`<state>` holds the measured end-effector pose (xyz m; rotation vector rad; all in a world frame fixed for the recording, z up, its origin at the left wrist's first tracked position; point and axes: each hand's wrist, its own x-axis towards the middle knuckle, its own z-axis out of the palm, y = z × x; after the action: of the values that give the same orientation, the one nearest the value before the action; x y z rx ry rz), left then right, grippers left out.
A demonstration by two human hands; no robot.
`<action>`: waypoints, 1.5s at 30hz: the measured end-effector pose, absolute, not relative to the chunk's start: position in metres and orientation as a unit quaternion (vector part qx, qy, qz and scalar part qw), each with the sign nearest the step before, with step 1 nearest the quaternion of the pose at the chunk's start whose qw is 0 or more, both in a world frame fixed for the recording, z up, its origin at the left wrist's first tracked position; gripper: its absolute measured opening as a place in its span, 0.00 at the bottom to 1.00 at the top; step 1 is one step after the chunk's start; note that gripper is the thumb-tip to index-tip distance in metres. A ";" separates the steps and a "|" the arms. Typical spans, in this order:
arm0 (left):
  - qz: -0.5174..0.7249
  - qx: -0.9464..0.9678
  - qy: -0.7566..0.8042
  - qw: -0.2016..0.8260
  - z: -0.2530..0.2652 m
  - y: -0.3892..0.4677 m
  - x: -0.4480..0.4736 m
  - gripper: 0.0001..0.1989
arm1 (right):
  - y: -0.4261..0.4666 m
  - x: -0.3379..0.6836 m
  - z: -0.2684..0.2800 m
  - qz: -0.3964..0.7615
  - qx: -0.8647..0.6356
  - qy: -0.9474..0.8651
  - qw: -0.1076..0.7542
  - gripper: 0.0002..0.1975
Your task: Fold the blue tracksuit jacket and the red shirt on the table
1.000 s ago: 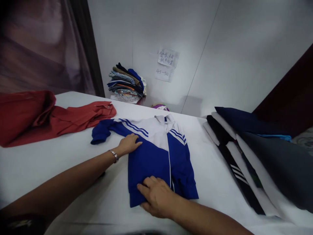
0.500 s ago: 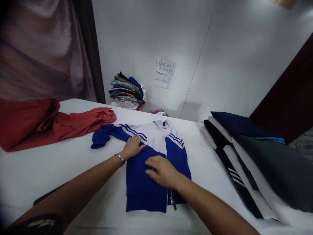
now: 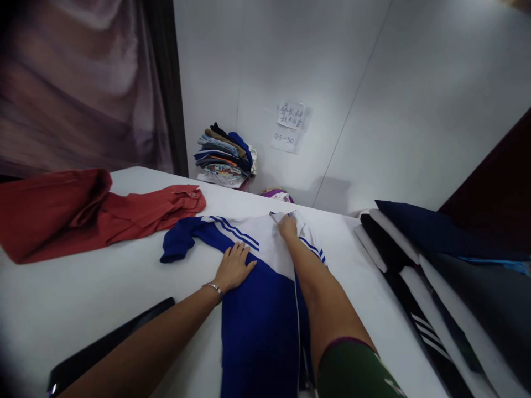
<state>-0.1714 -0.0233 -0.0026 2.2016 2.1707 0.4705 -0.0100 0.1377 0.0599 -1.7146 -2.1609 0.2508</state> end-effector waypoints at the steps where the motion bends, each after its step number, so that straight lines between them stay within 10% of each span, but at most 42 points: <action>1: 0.153 0.703 0.694 0.007 -0.003 -0.024 -0.171 0.30 | 0.139 -0.017 0.056 0.080 -0.593 -0.782 0.174 0.18; 9: 0.154 0.700 0.697 0.019 -0.003 -0.025 -0.171 0.29 | 0.138 -0.051 0.028 0.066 -0.488 -0.867 0.077 0.12; 45: 0.130 0.698 0.704 0.019 -0.005 -0.020 -0.171 0.30 | 0.236 0.070 0.031 0.107 -0.731 -0.637 0.218 0.18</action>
<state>-0.1712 -0.0200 -0.0049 2.1671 2.1860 0.4021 0.0704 0.2358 0.0309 -2.0252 -1.7648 0.2974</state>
